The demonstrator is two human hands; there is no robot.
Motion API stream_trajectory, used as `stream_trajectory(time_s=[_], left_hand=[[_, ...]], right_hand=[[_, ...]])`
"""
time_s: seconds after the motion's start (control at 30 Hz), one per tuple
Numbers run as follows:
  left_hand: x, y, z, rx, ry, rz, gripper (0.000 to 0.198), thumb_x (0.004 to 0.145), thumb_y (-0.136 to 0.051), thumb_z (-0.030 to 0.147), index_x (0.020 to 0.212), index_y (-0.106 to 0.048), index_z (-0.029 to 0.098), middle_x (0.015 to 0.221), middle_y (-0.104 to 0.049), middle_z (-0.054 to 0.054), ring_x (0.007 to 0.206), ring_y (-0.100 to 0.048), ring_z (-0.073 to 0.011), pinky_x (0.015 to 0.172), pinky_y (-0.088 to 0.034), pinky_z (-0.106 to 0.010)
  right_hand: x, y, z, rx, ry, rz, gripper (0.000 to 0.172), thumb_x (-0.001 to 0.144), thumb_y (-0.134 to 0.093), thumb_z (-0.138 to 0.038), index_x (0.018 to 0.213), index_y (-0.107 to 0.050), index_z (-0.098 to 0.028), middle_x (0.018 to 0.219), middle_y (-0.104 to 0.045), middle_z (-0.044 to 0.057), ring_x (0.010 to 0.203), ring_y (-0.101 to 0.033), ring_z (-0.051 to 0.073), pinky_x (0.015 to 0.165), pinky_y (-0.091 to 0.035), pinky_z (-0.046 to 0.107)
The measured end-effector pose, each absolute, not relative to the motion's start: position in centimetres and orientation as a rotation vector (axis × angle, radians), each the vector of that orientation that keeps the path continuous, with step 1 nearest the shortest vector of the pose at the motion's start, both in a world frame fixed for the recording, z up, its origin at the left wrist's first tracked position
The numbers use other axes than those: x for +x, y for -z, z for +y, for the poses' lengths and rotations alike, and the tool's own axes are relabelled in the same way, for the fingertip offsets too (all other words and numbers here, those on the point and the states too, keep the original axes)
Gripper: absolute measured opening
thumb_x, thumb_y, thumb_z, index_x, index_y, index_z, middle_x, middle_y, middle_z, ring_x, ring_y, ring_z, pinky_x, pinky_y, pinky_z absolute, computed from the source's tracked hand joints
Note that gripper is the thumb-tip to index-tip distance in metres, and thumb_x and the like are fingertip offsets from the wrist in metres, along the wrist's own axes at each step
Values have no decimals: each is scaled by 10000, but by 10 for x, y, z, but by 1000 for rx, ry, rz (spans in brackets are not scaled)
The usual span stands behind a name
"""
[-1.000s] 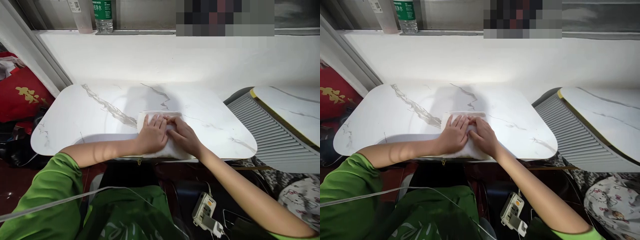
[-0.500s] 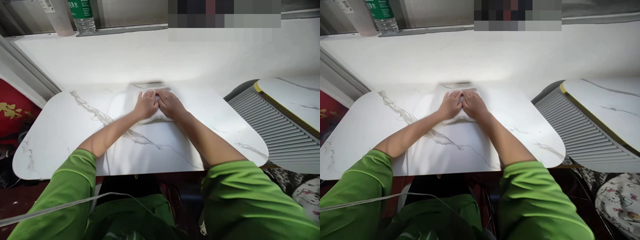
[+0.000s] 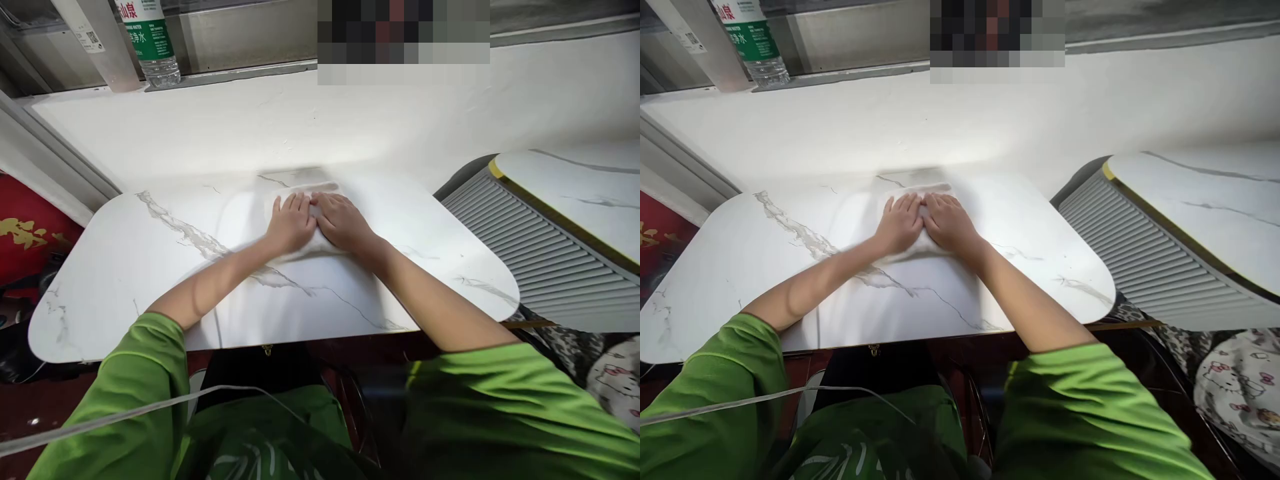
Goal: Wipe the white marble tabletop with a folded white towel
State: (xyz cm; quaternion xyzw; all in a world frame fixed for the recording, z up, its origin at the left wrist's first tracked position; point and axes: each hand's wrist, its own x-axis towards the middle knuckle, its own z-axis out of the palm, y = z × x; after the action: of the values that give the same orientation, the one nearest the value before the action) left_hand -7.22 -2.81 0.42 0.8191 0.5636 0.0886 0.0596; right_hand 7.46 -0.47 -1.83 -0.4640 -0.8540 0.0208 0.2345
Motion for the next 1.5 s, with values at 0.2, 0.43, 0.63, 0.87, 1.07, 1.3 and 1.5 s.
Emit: stream_trajectory(time_s=[0.2, 0.43, 0.63, 0.87, 1.07, 1.3, 1.5], left_hand=[[-42, -2, -114, 2612, -292, 1494, 579, 962, -304, 248, 1486, -358, 8, 1596, -308, -170, 1518, -174, -293, 1242, -81, -537], [-32, -3, -121, 2627, -254, 1358, 598, 947, -309, 241, 1497, -332, 6, 1593, -305, -180, 1505, -226, -284, 1234, -87, -561], [-32, -10, -39, 2538, -193, 1440, 580, 982, -263, 221, 1524, -285, 17, 1613, -280, -145, 1506, -226, -247, 1244, -80, -503], [-42, -2, 68, 2515, -330, 1528, 560, 980, -270, 213, 1524, -317, 87, 1587, -357, -97, 1485, -274, -200, 1248, -98, -425], [-44, 0, 68, 2506, -303, 1620, 561, 980, -238, 201, 1527, -332, 119, 1612, -308, -66, 1501, -236, -200, 1247, -98, -450], [-28, -4, 2, 2561, -192, 1616, 581, 1000, -248, 277, 1543, -281, 73, 1618, -279, -121, 1508, -219, -241, 1245, -101, -475], [33, -2, -84, 2664, -185, 1462, 593, 1011, -278, 343, 1521, -308, 42, 1604, -287, -177, 1497, -241, -317, 1217, -154, -584]], right_hand=[[109, 14, -102, -1321, 0, -2369, 391, 825, -386, -168, 1170, -563, -121, 1252, -639, 198, 1209, -565, 325, 1065, -427, 486], [114, 23, -127, -1492, 10, -2191, 481, 809, -372, -133, 1266, -524, -138, 1323, -629, 157, 1288, -535, 304, 1142, -334, 545], [107, 18, -37, -1502, 17, -2187, 378, 806, -351, -131, 1109, -576, -152, 1128, -695, 169, 1082, -616, 317, 1031, -425, 485], [90, 22, 75, -1566, 14, -2128, 421, 803, -340, -110, 1187, -511, -133, 1137, -692, 178, 1046, -614, 345, 958, -438, 510], [85, 23, 78, -1565, 29, -2172, 437, 871, -307, -140, 1256, -513, -111, 1255, -656, 183, 1171, -577, 313, 1051, -384, 486], [115, 18, 8, -1417, 8, -2290, 521, 850, -338, -143, 1343, -490, -67, 1334, -619, 175, 1179, -579, 305, 1084, -389, 474], [192, 22, -82, -1336, 39, -2271, 517, 853, -386, -194, 1353, -514, -160, 1305, -638, 121, 1188, -587, 319, 1065, -433, 551]])
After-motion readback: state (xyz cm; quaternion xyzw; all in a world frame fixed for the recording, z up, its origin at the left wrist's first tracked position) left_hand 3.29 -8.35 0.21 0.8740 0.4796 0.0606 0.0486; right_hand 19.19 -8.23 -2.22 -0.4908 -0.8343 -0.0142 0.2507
